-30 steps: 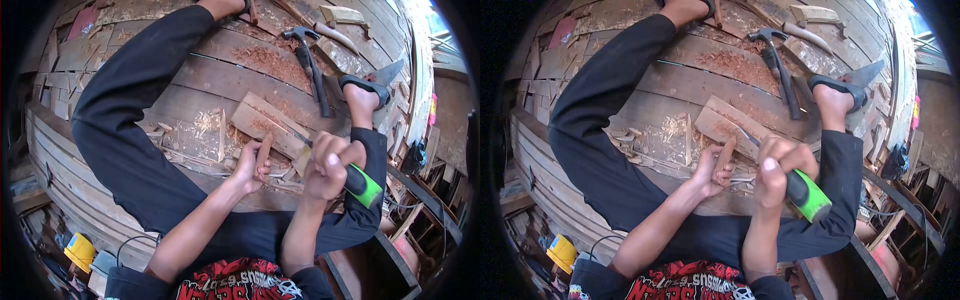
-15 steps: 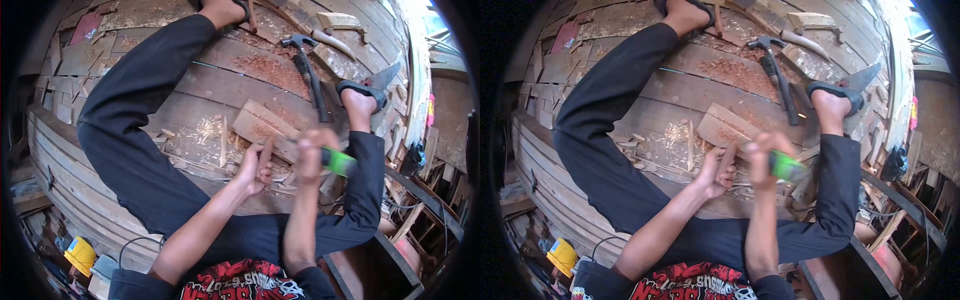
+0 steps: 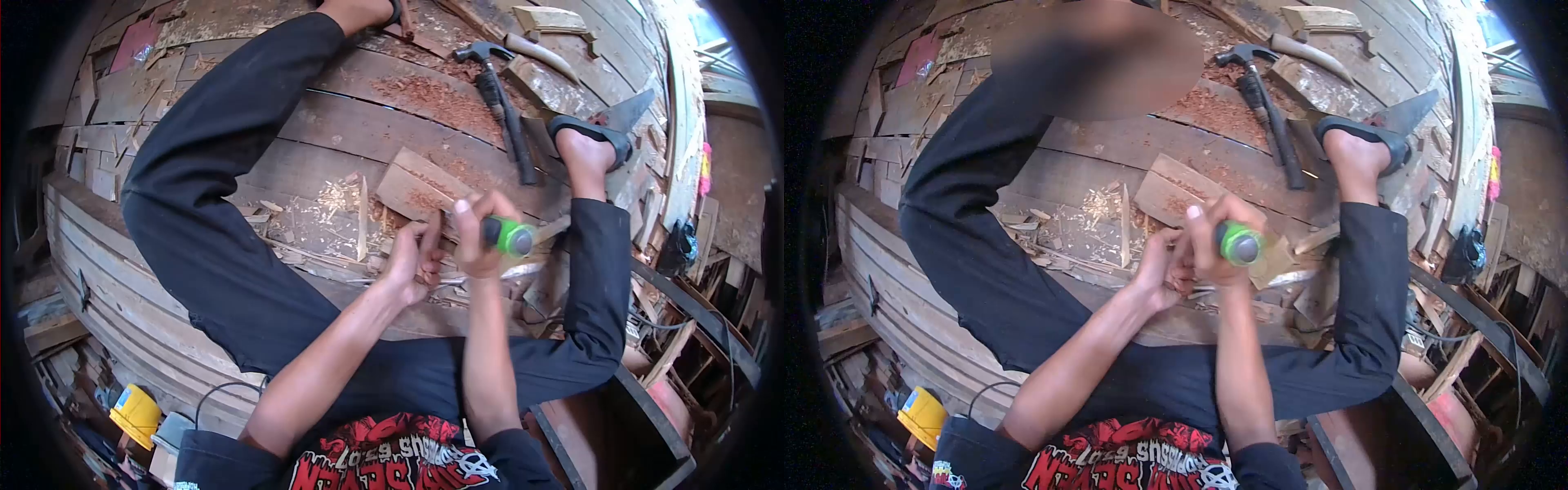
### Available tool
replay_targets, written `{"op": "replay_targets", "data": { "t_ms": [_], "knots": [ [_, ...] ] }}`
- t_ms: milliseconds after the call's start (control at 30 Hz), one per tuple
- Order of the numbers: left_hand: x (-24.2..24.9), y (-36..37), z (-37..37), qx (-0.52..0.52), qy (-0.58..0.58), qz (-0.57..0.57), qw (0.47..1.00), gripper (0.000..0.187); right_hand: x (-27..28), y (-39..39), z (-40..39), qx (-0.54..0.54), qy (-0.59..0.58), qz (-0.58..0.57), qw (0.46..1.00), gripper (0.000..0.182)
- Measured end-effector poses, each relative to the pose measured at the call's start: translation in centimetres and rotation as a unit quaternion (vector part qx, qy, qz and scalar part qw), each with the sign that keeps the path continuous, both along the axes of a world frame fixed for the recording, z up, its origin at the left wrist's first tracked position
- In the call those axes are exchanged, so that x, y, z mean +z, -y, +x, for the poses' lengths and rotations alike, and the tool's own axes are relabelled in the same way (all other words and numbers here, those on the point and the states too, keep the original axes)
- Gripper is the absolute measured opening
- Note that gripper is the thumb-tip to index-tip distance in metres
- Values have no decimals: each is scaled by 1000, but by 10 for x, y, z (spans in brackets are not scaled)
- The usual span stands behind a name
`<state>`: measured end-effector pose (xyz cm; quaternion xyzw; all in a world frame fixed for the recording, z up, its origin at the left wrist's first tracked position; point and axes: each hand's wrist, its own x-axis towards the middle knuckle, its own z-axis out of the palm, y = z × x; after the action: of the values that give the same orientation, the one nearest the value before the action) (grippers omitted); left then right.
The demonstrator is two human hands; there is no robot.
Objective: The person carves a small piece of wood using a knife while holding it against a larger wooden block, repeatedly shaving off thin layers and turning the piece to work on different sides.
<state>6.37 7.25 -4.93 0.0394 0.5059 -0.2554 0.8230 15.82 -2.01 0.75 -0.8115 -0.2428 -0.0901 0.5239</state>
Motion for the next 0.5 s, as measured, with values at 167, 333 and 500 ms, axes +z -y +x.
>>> {"op": "replay_targets", "data": {
  "t_ms": [167, 333, 500],
  "knots": [
    [-13, 0, -5, 6, 17, 28, 999, 25, 20, -3, 1, 67, -124, 227, 964, 16],
    [-9, 4, -6, 11, 36, 19, 999, 28, -22, -7, -13, 0, -121, 95, 988, 32],
    [-6, 4, -5, 0, -8, 39, 999, 31, 20, 9, 1, 72, -146, 287, 944, 28]
  ]
}}
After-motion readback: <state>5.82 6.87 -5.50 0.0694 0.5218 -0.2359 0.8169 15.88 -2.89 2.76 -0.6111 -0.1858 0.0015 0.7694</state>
